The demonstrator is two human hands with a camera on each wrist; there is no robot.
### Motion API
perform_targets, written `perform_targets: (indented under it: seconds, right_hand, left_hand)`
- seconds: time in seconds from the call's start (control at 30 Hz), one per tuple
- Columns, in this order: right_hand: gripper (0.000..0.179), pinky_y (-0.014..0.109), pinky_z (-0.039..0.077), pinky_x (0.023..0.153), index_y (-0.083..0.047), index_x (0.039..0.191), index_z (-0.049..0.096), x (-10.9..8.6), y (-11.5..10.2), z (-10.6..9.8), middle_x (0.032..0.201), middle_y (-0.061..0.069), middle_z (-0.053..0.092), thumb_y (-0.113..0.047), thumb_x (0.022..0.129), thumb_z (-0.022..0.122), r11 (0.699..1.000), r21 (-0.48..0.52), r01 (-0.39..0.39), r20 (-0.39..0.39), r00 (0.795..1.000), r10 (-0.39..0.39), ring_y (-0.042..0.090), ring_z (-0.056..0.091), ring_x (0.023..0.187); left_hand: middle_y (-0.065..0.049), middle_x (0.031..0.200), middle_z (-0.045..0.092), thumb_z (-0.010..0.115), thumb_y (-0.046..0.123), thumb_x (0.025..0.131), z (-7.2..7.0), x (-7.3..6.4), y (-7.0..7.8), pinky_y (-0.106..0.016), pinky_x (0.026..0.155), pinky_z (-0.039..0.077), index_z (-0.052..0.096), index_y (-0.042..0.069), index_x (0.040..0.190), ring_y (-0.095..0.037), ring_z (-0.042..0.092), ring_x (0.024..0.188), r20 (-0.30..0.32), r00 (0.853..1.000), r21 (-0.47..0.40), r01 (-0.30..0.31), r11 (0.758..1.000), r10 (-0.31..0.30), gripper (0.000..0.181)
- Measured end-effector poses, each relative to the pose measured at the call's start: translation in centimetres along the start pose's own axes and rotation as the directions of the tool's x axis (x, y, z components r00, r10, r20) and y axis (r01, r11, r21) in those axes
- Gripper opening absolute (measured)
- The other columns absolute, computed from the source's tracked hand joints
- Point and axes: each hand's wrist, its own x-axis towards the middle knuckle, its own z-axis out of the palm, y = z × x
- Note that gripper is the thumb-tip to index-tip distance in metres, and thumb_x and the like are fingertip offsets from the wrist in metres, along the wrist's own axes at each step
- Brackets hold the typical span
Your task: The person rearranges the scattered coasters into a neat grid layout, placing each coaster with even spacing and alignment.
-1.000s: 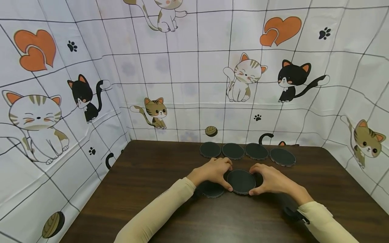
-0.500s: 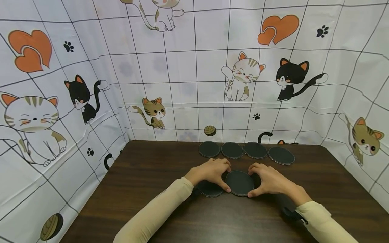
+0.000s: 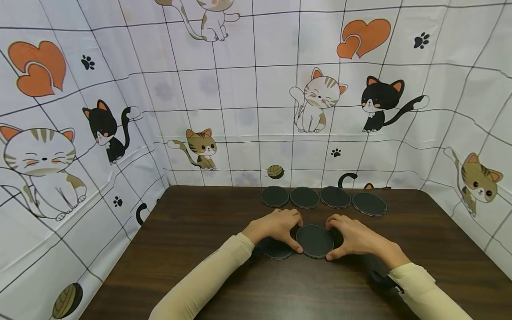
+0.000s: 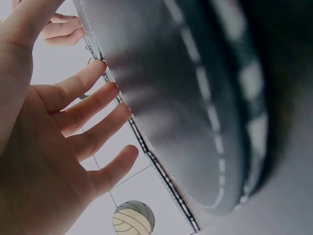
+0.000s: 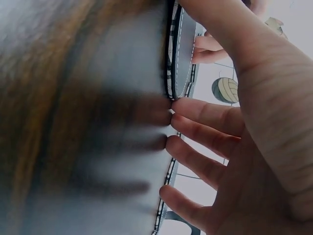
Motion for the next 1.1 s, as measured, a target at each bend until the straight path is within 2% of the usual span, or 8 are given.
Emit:
perform_targets:
  seconds: [0.23, 0.4, 0.53, 0.63, 0.8, 0.87, 0.97, 1.1]
  right_hand:
    - [0.067, 0.049, 0.040, 0.084, -0.019, 0.113, 0.059, 0.5, 0.3, -0.4, 0.124, -0.002, 0.045, -0.067, 0.067, 0.067, 0.997, 0.059, -0.042, 0.042, 0.998, 0.039, 0.023, 0.045, 0.112]
    - [0.062, 0.045, 0.042, 0.082, -0.020, 0.111, 0.060, 1.2, 0.3, -0.9, 0.121, -0.003, 0.046, -0.066, 0.071, 0.065, 0.997, 0.071, -0.027, 0.047, 0.999, 0.023, 0.022, 0.046, 0.111]
    - [0.059, 0.044, 0.043, 0.082, -0.017, 0.111, 0.062, 2.2, 0.4, -1.4, 0.114, -0.005, 0.052, -0.063, 0.074, 0.064, 0.996, 0.090, 0.000, 0.020, 1.000, -0.001, 0.020, 0.051, 0.105]
    - [0.060, 0.042, 0.044, 0.081, -0.014, 0.114, 0.062, 3.0, 0.4, -1.9, 0.111, -0.004, 0.056, -0.060, 0.076, 0.065, 0.991, 0.131, 0.013, -0.006, 1.000, -0.012, 0.019, 0.054, 0.101]
    - [0.062, 0.043, 0.045, 0.081, -0.014, 0.117, 0.060, 4.6, 0.2, -3.0, 0.113, -0.002, 0.057, -0.060, 0.075, 0.066, 0.989, 0.149, -0.015, -0.031, 0.999, 0.020, 0.019, 0.055, 0.103]
    - [0.062, 0.044, 0.045, 0.082, -0.015, 0.117, 0.059, 5.5, 0.0, -3.4, 0.114, -0.001, 0.057, -0.060, 0.074, 0.066, 0.988, 0.153, -0.022, -0.039, 0.999, 0.028, 0.021, 0.054, 0.105]
    - [0.062, 0.045, 0.044, 0.084, -0.017, 0.118, 0.059, 7.2, -0.3, -3.7, 0.117, -0.001, 0.055, -0.060, 0.074, 0.066, 0.989, 0.146, -0.014, -0.047, 0.999, 0.021, 0.022, 0.053, 0.108]
    - [0.064, 0.048, 0.042, 0.085, -0.017, 0.119, 0.059, 9.7, -0.7, -3.6, 0.123, 0.003, 0.051, -0.062, 0.074, 0.065, 0.995, 0.095, -0.025, -0.021, 0.999, 0.027, 0.025, 0.049, 0.110]
  left_hand:
    - [0.009, 0.117, 0.043, 0.056, 0.076, 0.068, -0.8, -0.3, -0.3, -0.037, 0.089, 0.035, 0.051, 0.024, 0.121, -0.010, 0.043, 0.104, 0.024, 1.000, -0.022, -0.006, 1.000, 0.007, 0.074]
    - [0.009, 0.122, 0.042, 0.055, 0.075, 0.069, -1.4, -0.5, -0.6, -0.038, 0.092, 0.034, 0.051, 0.024, 0.122, -0.010, 0.042, 0.108, 0.026, 1.000, -0.012, -0.005, 1.000, 0.006, 0.074]
    - [0.008, 0.126, 0.041, 0.051, 0.075, 0.073, -1.6, -0.9, -1.3, -0.040, 0.095, 0.032, 0.049, 0.024, 0.127, -0.011, 0.041, 0.113, 0.020, 1.000, -0.034, 0.001, 0.999, 0.000, 0.074]
    - [0.007, 0.129, 0.040, 0.048, 0.071, 0.078, -1.8, -1.0, -2.1, -0.042, 0.097, 0.031, 0.048, 0.023, 0.131, -0.011, 0.041, 0.117, -0.009, 1.000, -0.067, 0.005, 0.998, -0.006, 0.071]
    - [0.006, 0.131, 0.042, 0.049, 0.065, 0.082, -2.5, -1.2, -3.8, -0.044, 0.098, 0.029, 0.048, 0.022, 0.132, -0.013, 0.040, 0.118, -0.086, 0.996, -0.122, 0.014, 0.992, -0.025, 0.066]
    - [0.006, 0.131, 0.042, 0.050, 0.063, 0.083, -2.8, -1.4, -4.6, -0.045, 0.098, 0.029, 0.050, 0.021, 0.132, -0.014, 0.040, 0.119, -0.113, 0.992, -0.128, 0.039, 0.991, -0.054, 0.064]
    - [0.005, 0.132, 0.042, 0.051, 0.063, 0.084, -3.1, -1.6, -5.8, -0.047, 0.098, 0.029, 0.049, 0.021, 0.133, -0.016, 0.039, 0.121, -0.131, 0.982, -0.115, 0.125, 0.986, -0.140, 0.064]
    - [0.000, 0.134, 0.042, 0.056, 0.060, 0.083, -3.1, -1.5, -7.3, -0.053, 0.098, 0.027, 0.047, 0.021, 0.134, -0.022, 0.039, 0.123, -0.119, 0.948, -0.091, 0.286, 0.954, -0.296, 0.065]
